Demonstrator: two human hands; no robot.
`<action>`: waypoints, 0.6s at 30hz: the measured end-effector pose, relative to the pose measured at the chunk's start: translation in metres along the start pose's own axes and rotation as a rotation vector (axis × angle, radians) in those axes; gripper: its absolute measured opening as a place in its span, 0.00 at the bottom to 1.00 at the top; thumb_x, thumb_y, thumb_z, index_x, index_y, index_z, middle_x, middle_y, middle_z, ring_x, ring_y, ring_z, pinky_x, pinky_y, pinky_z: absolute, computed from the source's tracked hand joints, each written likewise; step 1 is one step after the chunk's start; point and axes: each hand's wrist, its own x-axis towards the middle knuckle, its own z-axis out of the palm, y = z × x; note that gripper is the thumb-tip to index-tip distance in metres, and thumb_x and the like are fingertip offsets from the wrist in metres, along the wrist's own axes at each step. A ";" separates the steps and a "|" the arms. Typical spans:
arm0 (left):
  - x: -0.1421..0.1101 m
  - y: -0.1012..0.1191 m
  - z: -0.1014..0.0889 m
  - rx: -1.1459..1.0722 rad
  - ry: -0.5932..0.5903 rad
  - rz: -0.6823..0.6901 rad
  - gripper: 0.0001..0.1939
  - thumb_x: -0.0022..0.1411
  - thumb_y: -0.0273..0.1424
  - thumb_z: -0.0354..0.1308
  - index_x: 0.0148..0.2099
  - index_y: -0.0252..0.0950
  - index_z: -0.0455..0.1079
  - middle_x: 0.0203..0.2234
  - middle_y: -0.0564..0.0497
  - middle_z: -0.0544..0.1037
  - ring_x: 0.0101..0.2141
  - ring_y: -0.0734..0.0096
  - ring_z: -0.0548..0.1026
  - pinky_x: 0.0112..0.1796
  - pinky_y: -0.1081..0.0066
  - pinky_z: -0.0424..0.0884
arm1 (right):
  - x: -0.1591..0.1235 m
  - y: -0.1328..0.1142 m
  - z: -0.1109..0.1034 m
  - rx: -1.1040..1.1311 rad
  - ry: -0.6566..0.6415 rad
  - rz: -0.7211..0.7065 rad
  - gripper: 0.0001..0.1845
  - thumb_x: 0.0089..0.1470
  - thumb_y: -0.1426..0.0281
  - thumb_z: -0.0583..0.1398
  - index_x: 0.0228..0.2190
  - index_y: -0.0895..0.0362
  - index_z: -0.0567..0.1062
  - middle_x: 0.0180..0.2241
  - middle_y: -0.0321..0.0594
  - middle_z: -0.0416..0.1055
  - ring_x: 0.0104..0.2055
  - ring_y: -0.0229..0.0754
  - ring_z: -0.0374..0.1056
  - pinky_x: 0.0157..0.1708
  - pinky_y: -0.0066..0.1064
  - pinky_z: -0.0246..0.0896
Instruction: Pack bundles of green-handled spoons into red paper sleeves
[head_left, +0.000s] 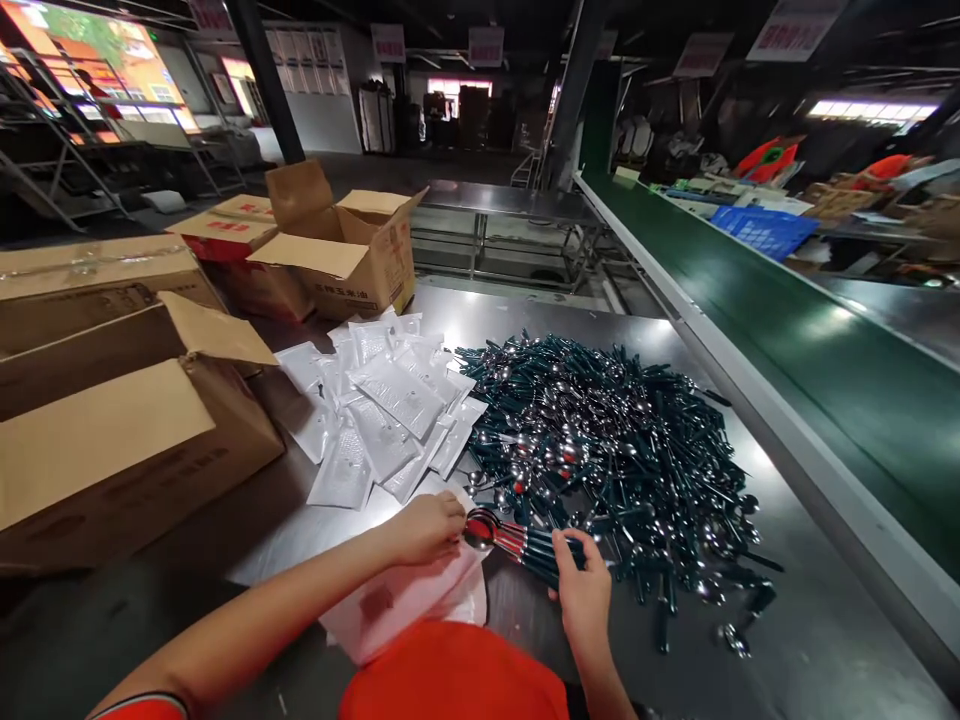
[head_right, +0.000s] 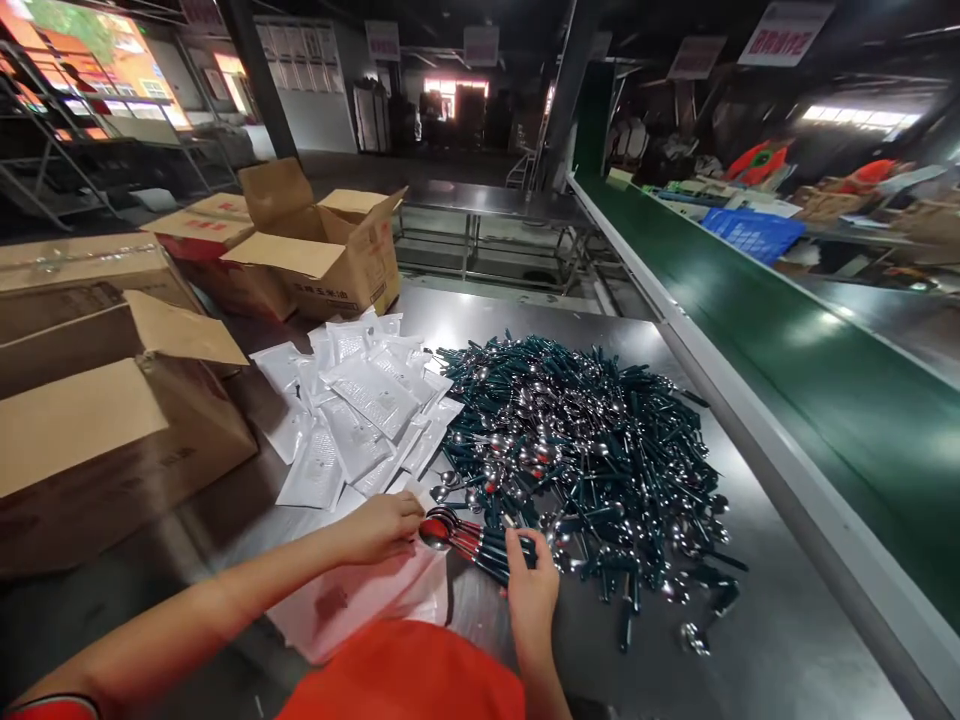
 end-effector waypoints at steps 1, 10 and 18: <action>-0.002 0.008 -0.004 -0.003 0.028 0.008 0.07 0.51 0.26 0.61 0.35 0.39 0.73 0.43 0.41 0.77 0.50 0.46 0.70 0.53 0.53 0.63 | -0.002 -0.007 -0.001 -0.056 0.006 -0.108 0.23 0.46 0.49 0.62 0.34 0.55 0.72 0.22 0.34 0.67 0.20 0.39 0.62 0.15 0.29 0.61; -0.016 0.089 -0.004 -0.216 0.188 0.124 0.15 0.62 0.34 0.57 0.51 0.43 0.74 0.64 0.48 0.64 0.65 0.53 0.58 0.64 0.51 0.52 | -0.038 -0.085 0.007 -0.520 -0.412 -0.921 0.16 0.62 0.57 0.53 0.40 0.53 0.74 0.37 0.42 0.76 0.40 0.46 0.72 0.40 0.36 0.68; -0.038 0.106 -0.008 0.138 0.450 0.296 0.13 0.64 0.23 0.53 0.42 0.40 0.78 0.66 0.49 0.58 0.65 0.48 0.56 0.62 0.46 0.55 | -0.041 -0.104 -0.010 -0.215 -0.213 -1.036 0.38 0.57 0.46 0.54 0.62 0.50 0.55 0.63 0.51 0.56 0.63 0.57 0.55 0.59 0.52 0.54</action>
